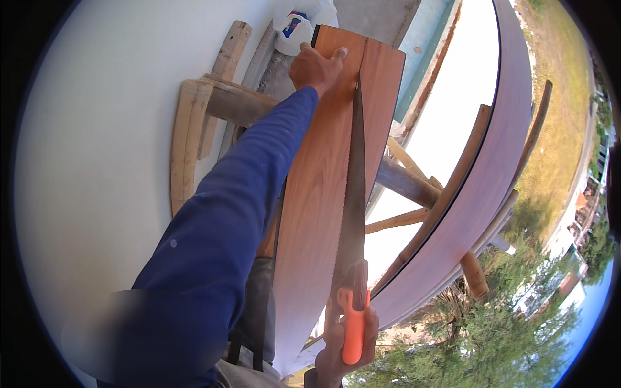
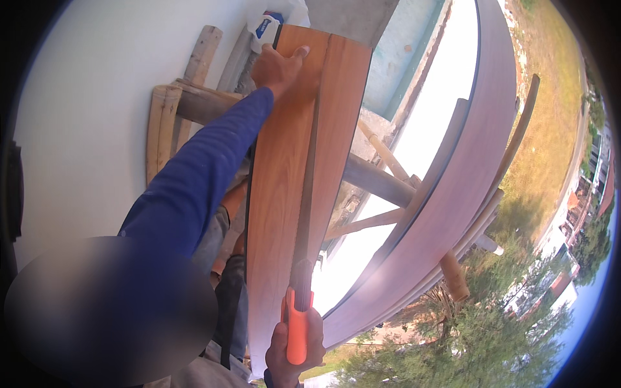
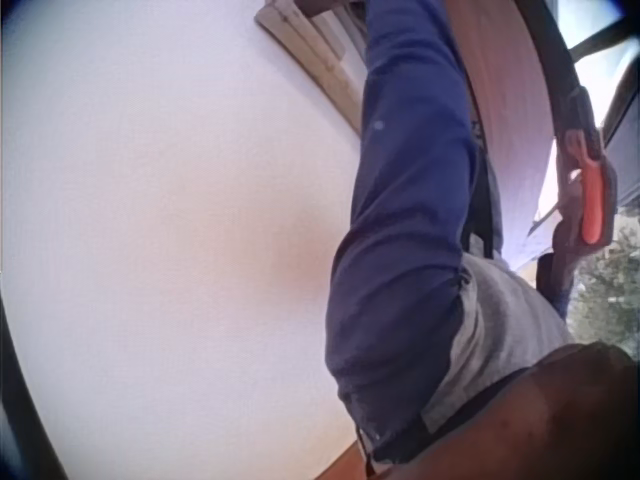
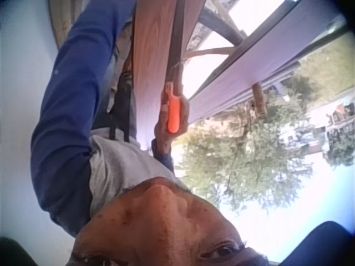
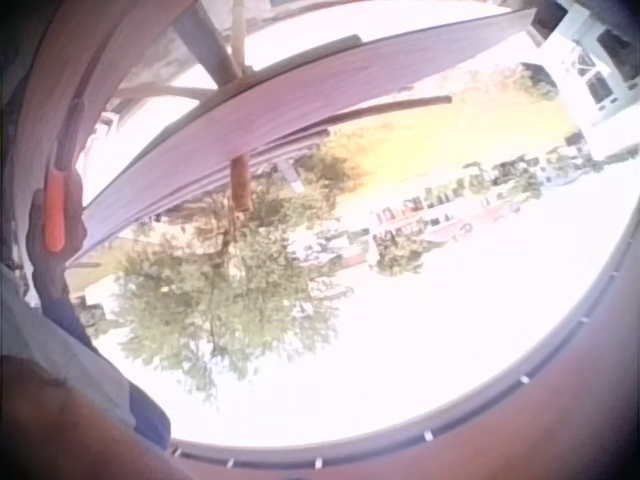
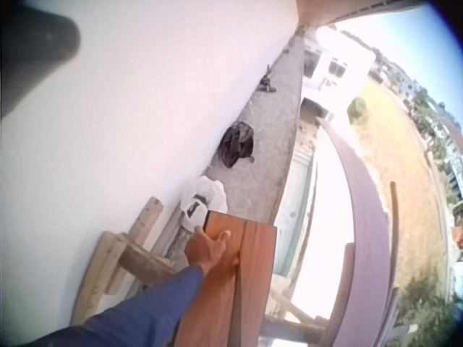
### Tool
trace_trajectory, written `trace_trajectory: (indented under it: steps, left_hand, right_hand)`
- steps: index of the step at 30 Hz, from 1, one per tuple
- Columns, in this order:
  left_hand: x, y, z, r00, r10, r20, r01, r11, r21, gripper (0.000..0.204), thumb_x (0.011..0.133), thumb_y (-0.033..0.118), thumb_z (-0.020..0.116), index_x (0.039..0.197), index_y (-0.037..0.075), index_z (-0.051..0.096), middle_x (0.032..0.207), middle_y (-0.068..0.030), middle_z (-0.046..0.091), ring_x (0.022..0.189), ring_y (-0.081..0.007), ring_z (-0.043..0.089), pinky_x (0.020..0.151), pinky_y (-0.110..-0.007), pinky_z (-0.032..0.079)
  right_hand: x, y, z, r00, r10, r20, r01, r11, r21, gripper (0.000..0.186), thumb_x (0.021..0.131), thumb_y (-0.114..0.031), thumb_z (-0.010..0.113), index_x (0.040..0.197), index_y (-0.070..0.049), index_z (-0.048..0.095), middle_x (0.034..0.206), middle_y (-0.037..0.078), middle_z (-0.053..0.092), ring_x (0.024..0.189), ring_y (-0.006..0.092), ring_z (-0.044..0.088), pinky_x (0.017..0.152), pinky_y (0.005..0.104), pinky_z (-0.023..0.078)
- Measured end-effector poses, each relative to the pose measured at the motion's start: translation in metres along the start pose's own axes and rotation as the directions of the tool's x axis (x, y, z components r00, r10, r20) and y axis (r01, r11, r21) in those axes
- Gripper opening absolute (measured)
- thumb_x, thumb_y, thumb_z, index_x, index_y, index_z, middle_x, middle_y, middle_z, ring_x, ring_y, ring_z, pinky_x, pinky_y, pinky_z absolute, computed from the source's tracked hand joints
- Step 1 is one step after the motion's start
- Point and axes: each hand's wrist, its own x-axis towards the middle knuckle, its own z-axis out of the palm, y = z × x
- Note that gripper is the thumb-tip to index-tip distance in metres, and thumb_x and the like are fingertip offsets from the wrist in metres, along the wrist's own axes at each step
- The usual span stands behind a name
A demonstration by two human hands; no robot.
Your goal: The person saws a long wooden plank by hand on a scaffold, using a hand saw to cut through the material while holding it steady with the other hand.
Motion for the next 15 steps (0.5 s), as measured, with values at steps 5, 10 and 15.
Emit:
trace_trajectory:
  steps: [5, 10, 15]
  left_hand:
    - [-0.004, -0.008, 0.004, 1.000, 0.025, -0.007, -0.025, 1.000, 0.011, 0.082, 0.081, 0.063, 0.074, 0.117, -0.009, 0.056, 0.100, -0.0268, 0.073, 0.096, -0.0407, 0.074, 0.090, -0.047, 0.057]
    - [-0.003, -0.005, 0.001, 1.000, 0.029, 0.001, -0.029, 1.000, 0.007, 0.084, 0.081, 0.063, 0.073, 0.118, -0.010, 0.055, 0.101, -0.0275, 0.073, 0.097, -0.0404, 0.074, 0.090, -0.047, 0.056]
    - [-0.002, -0.006, 0.005, 1.000, 0.010, 0.013, -0.011, 0.999, 0.032, 0.083, 0.081, 0.063, 0.073, 0.117, -0.010, 0.056, 0.100, -0.0277, 0.072, 0.098, -0.0397, 0.074, 0.090, -0.048, 0.056]
  right_hand:
    - [0.043, 0.021, 0.024, 0.995, 0.030, 0.100, -0.017, 0.992, -0.123, 0.047, 0.096, -0.014, 0.063, 0.135, 0.009, 0.053, 0.120, 0.021, 0.066, 0.107, 0.0294, 0.070, 0.084, 0.0388, 0.065]
    - [0.116, 0.045, 0.086, 0.993, -0.103, 0.048, 0.098, 0.989, 0.109, 0.046, 0.094, -0.004, 0.058, 0.138, 0.005, 0.056, 0.122, 0.018, 0.067, 0.099, 0.0220, 0.072, 0.084, 0.0321, 0.063]
    - [0.164, 0.035, 0.110, 0.992, -0.080, 0.099, 0.071, 0.993, 0.095, 0.049, 0.095, -0.004, 0.062, 0.143, 0.000, 0.055, 0.122, 0.016, 0.071, 0.108, 0.0247, 0.071, 0.096, 0.0349, 0.054]
